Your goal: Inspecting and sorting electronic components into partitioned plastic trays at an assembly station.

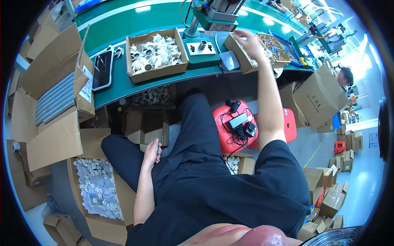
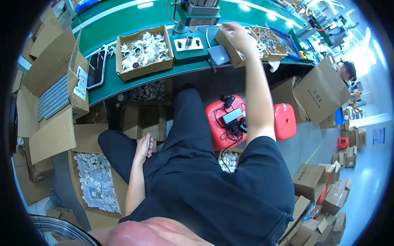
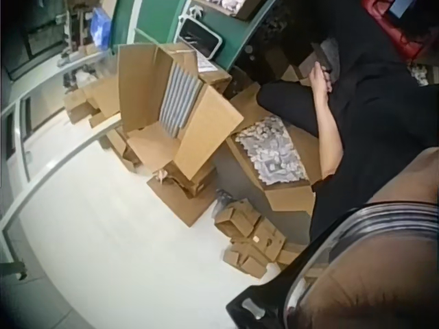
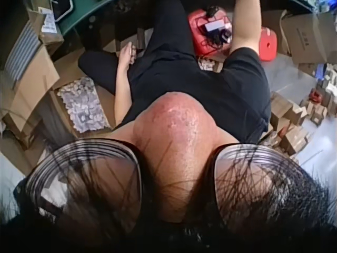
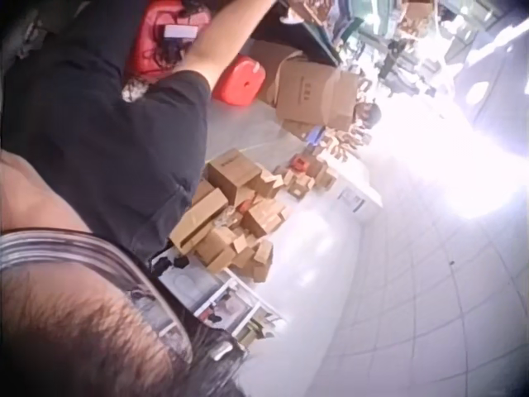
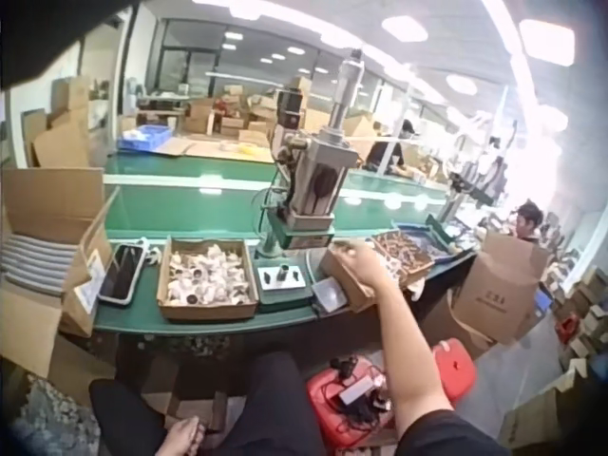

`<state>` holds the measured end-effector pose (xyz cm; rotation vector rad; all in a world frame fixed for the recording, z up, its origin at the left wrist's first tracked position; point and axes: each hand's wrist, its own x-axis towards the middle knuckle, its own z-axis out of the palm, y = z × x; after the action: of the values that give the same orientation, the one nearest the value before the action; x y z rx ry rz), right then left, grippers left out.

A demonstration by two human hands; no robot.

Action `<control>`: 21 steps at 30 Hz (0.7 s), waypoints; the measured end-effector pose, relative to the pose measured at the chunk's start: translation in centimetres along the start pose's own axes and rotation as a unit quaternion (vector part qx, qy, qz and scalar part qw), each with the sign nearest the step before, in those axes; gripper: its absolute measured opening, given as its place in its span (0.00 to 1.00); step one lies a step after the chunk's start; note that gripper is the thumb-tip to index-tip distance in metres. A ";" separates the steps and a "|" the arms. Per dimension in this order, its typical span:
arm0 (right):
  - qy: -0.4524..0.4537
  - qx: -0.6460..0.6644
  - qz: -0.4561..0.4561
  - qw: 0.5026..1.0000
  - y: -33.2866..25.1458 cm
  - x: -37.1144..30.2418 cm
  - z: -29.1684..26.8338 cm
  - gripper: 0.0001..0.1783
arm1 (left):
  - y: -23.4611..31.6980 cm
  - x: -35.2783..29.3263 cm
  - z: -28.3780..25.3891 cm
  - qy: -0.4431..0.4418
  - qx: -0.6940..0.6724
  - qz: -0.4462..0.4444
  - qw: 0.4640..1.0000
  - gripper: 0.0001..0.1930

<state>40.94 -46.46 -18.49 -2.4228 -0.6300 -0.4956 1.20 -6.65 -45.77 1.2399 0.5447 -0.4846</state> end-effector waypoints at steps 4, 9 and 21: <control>-0.010 -0.182 0.104 0.978 6.3 -4.2 -4.0 0.28 | 0.0 0.7 -0.2 0.031 0.025 -0.039 0.998 0.22; 0.001 -0.255 0.087 0.963 8.8 -7.3 -3.2 0.29 | 0.4 2.6 0.3 0.007 0.071 -0.048 0.996 0.22; 0.129 0.031 0.073 0.989 6.3 -8.0 -3.7 0.24 | 0.3 4.0 1.6 0.030 0.096 -0.062 0.993 0.21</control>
<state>37.08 -55.86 -22.20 -2.2751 -0.3502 -0.7022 4.71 -8.28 -47.71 1.4128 0.6388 -0.6168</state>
